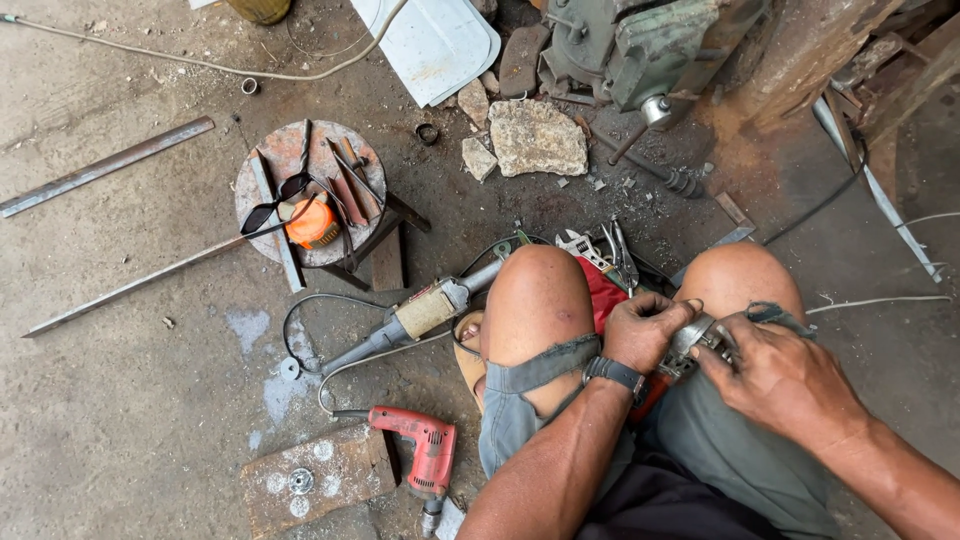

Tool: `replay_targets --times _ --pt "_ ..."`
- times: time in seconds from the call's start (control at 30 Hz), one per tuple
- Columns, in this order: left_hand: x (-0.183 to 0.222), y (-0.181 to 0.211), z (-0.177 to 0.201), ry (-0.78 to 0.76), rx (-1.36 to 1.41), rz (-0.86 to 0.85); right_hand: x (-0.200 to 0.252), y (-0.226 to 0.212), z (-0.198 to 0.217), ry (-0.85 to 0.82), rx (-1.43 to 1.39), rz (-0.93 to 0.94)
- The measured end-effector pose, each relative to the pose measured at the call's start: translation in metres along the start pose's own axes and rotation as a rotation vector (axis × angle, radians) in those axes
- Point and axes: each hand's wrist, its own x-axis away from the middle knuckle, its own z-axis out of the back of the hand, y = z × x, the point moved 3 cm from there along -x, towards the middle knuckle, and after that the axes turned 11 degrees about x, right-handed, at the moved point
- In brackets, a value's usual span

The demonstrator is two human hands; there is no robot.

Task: The person disassembles and repairs a handheld angle grinder by removing the gear housing with a screwdriver, using pliers to pull off components, and cleaning the internal gears by hand.

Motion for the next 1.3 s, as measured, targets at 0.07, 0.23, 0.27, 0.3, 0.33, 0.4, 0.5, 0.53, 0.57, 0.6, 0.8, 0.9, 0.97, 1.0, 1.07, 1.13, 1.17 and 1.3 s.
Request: replay_targets --times 0.07,0.23,0.27,0.3,0.33,0.4,0.5,0.53,0.57,0.6,0.8,0.9,0.97,1.0,1.07,1.13,1.17,1.3 --pt "0.0 0.0 0.0 0.007 -0.015 -0.002 0.007 -0.004 0.004 0.32 0.08 0.103" --pt "-0.004 -0.006 -0.001 -0.002 -0.019 -0.01 0.003 -0.004 0.004 0.299 0.068 0.131" --pt "-0.004 -0.007 -0.001 -0.003 -0.028 -0.021 0.001 -0.001 0.0 0.152 -0.018 0.064" --pt "-0.004 -0.007 -0.001 -0.003 -0.027 -0.021 0.001 -0.001 0.006 0.151 -0.018 0.065" --pt "-0.004 -0.007 -0.002 -0.003 -0.01 -0.013 0.0 0.0 0.009 0.049 -0.078 0.014" --pt "-0.004 -0.006 -0.002 -0.002 0.007 -0.004 0.002 0.001 0.005 -0.054 -0.138 -0.036" --pt "-0.004 -0.007 -0.002 0.0 -0.011 -0.001 0.009 -0.006 0.008 0.438 0.068 0.161" --pt "-0.004 -0.007 -0.002 -0.005 -0.003 -0.017 0.008 -0.007 0.01 0.417 0.032 0.186" --pt "-0.004 -0.008 -0.002 -0.011 0.006 -0.035 0.006 -0.008 0.012 0.397 -0.002 0.21" --pt "-0.004 -0.007 -0.002 -0.012 0.005 -0.035 0.005 -0.007 0.011 0.397 -0.002 0.208" --pt "-0.004 -0.004 -0.002 -0.01 -0.006 -0.011 0.008 -0.004 0.008 0.312 0.028 0.093" --pt "-0.002 -0.002 -0.001 -0.004 -0.038 -0.001 0.009 -0.008 0.01 0.471 0.101 0.178" --pt "-0.001 0.001 -0.002 -0.016 -0.013 0.004 0.003 -0.001 0.004 0.101 -0.044 -0.033" --pt "-0.002 0.0 -0.002 -0.019 -0.013 0.005 0.004 0.0 0.003 0.1 -0.042 -0.036" --pt "-0.003 -0.002 -0.002 -0.008 -0.02 -0.002 0.006 0.0 0.004 0.215 -0.059 0.026" --pt "-0.003 -0.004 -0.003 -0.003 -0.011 0.002 0.008 -0.002 0.003 0.354 0.011 0.112" --pt "-0.003 -0.004 -0.003 -0.003 -0.004 0.001 0.011 -0.005 0.004 0.5 0.082 0.193" --pt "0.0 0.0 -0.002 -0.008 0.004 -0.009 0.005 0.009 -0.001 0.285 -0.006 0.126"
